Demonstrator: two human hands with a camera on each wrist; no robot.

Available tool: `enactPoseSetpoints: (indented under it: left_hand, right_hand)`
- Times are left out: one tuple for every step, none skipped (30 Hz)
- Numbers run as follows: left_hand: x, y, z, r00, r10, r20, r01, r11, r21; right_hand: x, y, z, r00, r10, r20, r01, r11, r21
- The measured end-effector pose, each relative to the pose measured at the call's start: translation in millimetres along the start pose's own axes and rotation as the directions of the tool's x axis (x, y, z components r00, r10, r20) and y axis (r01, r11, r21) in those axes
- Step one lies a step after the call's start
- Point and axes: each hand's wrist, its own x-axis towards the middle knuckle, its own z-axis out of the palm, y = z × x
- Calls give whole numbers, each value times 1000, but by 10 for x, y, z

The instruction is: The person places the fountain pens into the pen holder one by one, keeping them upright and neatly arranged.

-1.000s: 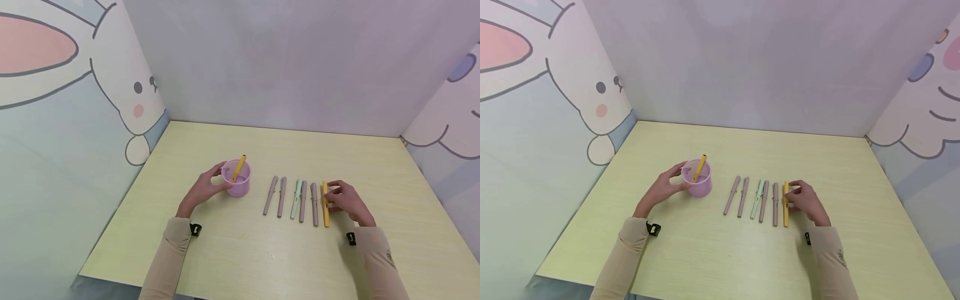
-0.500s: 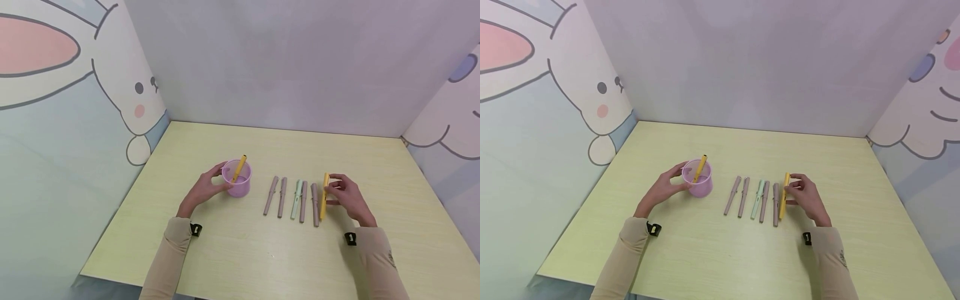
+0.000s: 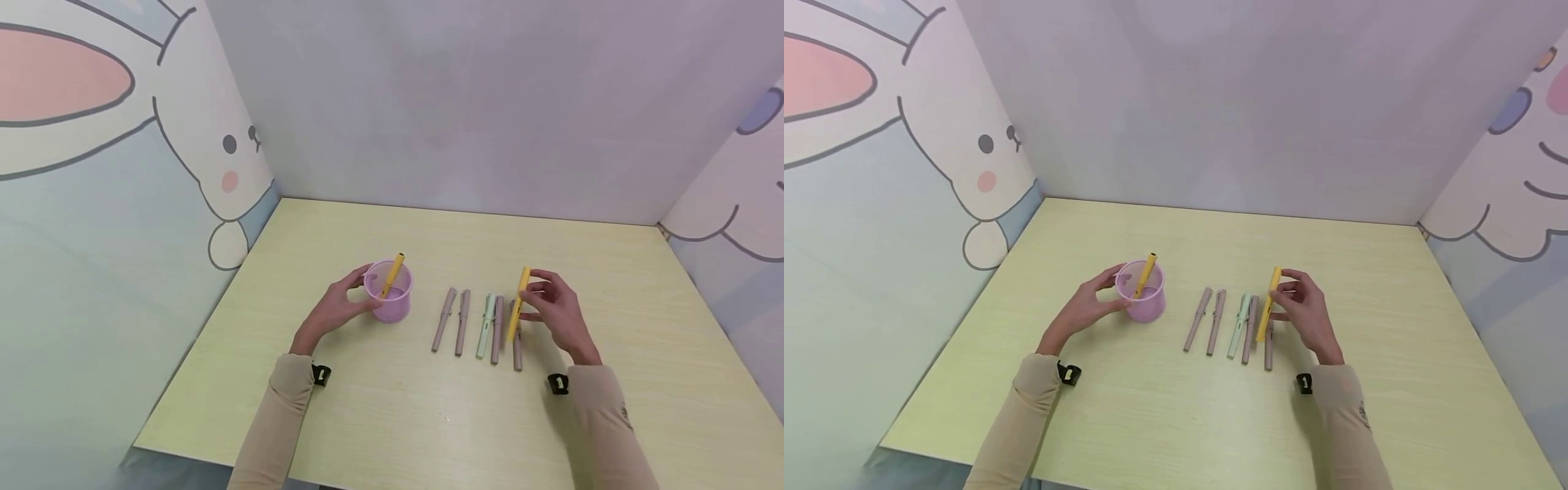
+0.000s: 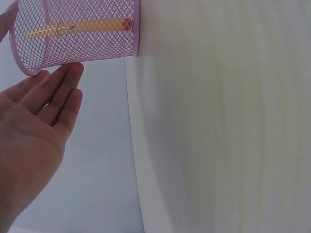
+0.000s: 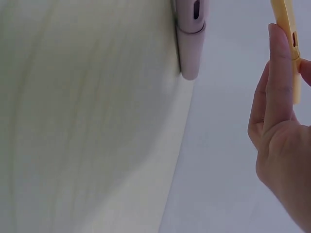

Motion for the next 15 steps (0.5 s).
enactPoseSetpoints:
  left_hand:
    - [-1, -1, 0, 1000, 0, 0, 0, 1000, 0]
    - [-2, -3, 1, 1000, 1, 0, -1, 1000, 0]
    - [-3, -4, 1, 1000, 1, 1, -1, 1000, -1]
    - [-4, -5, 1, 1000, 1, 2, -1, 1000, 0]
    - [-4, -7, 2, 1000, 0, 3, 0, 1000, 0]
    - [-3, -10, 1, 1000, -2, 3, 2, 1000, 2]
    - [-2, -12, 1, 1000, -3, 2, 3, 1000, 3]
    - [-1, -12, 1, 1000, -3, 3, 3, 1000, 3]
    - [1, -11, 1, 1000, -3, 3, 3, 1000, 3]
    - [2, -10, 1, 1000, -3, 4, 3, 1000, 4]
    - [4, -9, 1, 1000, -3, 4, 3, 1000, 3]
    - [5, -7, 1, 1000, -3, 5, 3, 1000, 3]
    - [5, -4, 1, 1000, -3, 5, 3, 1000, 2]
    - [6, -2, 1, 1000, -5, 6, 5, 1000, 3]
    - [6, 0, 2, 1000, -7, 7, 7, 1000, 3]
  right_hand:
    - [12, -6, 26, 1000, -16, 0, 16, 1000, 21]
    - [25, -14, 53, 999, -34, -2, 34, 999, 34]
    - [37, -25, 82, 999, -49, -4, 49, 998, 51]
    - [48, -37, 112, 998, -65, -5, 65, 996, 67]
    - [59, -50, 143, 997, -81, -7, 81, 993, 81]
    - [71, -64, 174, 995, -96, -9, 97, 991, 96]
    - [83, -77, 206, 994, -112, -12, 113, 988, 104]
    - [95, -90, 238, 992, -127, -14, 128, 985, 112]
    - [106, -102, 269, 990, -139, -14, 140, 982, 126]
    - [117, -114, 301, 988, -151, -15, 151, 979, 134]
    - [129, -124, 330, 987, -162, -18, 163, 977, 138]
    - [140, -134, 361, 985, -171, -21, 172, 974, 147]
    - [152, -142, 391, 984, -178, -24, 179, 971, 156]
    - [162, -150, 423, 983, -183, -27, 185, 969, 163]
    - [173, -157, 454, 982, -188, -31, 190, 966, 173]
